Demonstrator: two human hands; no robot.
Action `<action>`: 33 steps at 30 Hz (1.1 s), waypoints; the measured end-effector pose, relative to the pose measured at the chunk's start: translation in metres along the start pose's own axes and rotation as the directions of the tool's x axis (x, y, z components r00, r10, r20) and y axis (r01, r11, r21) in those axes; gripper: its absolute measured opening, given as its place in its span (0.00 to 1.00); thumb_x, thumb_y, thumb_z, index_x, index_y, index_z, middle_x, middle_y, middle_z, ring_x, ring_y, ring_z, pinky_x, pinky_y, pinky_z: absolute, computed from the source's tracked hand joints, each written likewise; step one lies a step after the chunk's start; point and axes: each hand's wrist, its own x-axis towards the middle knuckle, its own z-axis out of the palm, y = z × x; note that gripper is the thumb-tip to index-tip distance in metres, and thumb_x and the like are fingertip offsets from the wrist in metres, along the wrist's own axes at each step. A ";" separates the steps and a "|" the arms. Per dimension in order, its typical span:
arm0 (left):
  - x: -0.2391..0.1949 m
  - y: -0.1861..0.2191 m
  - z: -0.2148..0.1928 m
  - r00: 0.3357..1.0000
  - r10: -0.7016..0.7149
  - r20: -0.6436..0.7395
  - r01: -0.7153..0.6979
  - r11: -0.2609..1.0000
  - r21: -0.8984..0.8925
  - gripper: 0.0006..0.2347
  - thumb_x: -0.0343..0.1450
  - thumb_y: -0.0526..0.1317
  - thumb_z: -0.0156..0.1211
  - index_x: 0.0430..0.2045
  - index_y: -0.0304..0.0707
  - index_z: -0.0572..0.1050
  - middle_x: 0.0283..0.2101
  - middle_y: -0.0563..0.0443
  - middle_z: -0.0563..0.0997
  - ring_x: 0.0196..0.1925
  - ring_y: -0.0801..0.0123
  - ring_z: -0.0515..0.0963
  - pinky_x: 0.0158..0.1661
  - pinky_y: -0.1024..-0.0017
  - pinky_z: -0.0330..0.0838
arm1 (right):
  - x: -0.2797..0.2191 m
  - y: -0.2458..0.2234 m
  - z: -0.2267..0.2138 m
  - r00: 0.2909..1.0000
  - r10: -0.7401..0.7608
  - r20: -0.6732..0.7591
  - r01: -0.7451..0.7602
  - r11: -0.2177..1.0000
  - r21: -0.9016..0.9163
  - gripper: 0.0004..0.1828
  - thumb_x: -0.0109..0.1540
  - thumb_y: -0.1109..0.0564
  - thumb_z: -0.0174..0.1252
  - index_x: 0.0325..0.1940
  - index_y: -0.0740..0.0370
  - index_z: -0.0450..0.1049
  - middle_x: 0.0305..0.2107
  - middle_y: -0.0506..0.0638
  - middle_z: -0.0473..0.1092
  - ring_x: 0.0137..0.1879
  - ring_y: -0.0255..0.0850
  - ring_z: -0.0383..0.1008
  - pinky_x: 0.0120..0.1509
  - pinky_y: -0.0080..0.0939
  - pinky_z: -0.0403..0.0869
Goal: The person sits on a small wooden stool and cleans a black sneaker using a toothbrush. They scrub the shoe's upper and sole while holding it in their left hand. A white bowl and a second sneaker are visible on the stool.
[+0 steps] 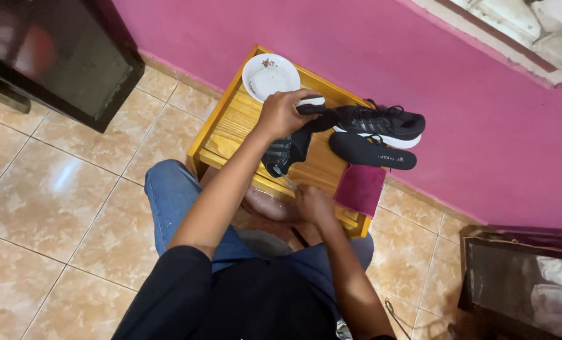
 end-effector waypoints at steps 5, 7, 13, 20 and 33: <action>0.000 -0.001 0.011 1.000 -0.006 0.027 0.005 0.999 0.050 0.19 0.61 0.45 0.76 0.46 0.66 0.82 0.37 0.51 0.87 0.44 0.44 0.85 0.46 0.52 0.79 | -0.022 -0.024 -0.055 0.994 -0.008 -0.108 0.006 1.000 -0.020 0.18 0.69 0.46 0.43 0.60 0.43 0.72 0.35 0.64 0.78 0.49 0.65 0.80 0.52 0.67 0.77; 0.001 0.002 0.014 1.000 -0.006 0.015 0.004 0.995 0.095 0.19 0.61 0.47 0.76 0.46 0.68 0.82 0.36 0.51 0.87 0.43 0.45 0.86 0.45 0.53 0.80 | -0.016 -0.028 -0.050 0.929 -0.195 -0.314 0.165 0.979 -0.120 0.24 0.66 0.54 0.48 0.68 0.40 0.65 0.34 0.61 0.76 0.42 0.64 0.81 0.45 0.66 0.78; -0.002 0.000 0.011 0.999 -0.028 0.019 0.027 0.997 0.076 0.19 0.61 0.46 0.75 0.47 0.67 0.81 0.39 0.49 0.87 0.44 0.42 0.85 0.51 0.49 0.77 | 0.004 -0.009 -0.023 0.924 -0.252 -0.286 0.164 0.940 -0.301 0.22 0.63 0.53 0.49 0.60 0.38 0.77 0.26 0.53 0.76 0.35 0.57 0.82 0.37 0.61 0.80; -0.001 0.005 0.028 0.997 0.046 0.063 -0.053 0.993 0.108 0.19 0.62 0.48 0.73 0.48 0.71 0.79 0.43 0.56 0.87 0.48 0.48 0.85 0.59 0.50 0.71 | 0.074 0.011 0.040 0.817 -0.412 -0.404 0.191 0.854 -0.484 0.19 0.56 0.55 0.49 0.46 0.58 0.80 0.21 0.56 0.71 0.28 0.59 0.78 0.28 0.60 0.75; -0.007 0.000 0.015 0.999 0.044 0.022 -0.046 0.993 0.110 0.18 0.64 0.48 0.72 0.48 0.68 0.80 0.42 0.54 0.87 0.45 0.45 0.85 0.50 0.51 0.77 | 0.059 0.004 -0.005 0.992 -0.121 -0.033 0.119 0.991 -0.064 0.19 0.62 0.44 0.52 0.44 0.52 0.84 0.36 0.58 0.79 0.49 0.62 0.80 0.52 0.60 0.78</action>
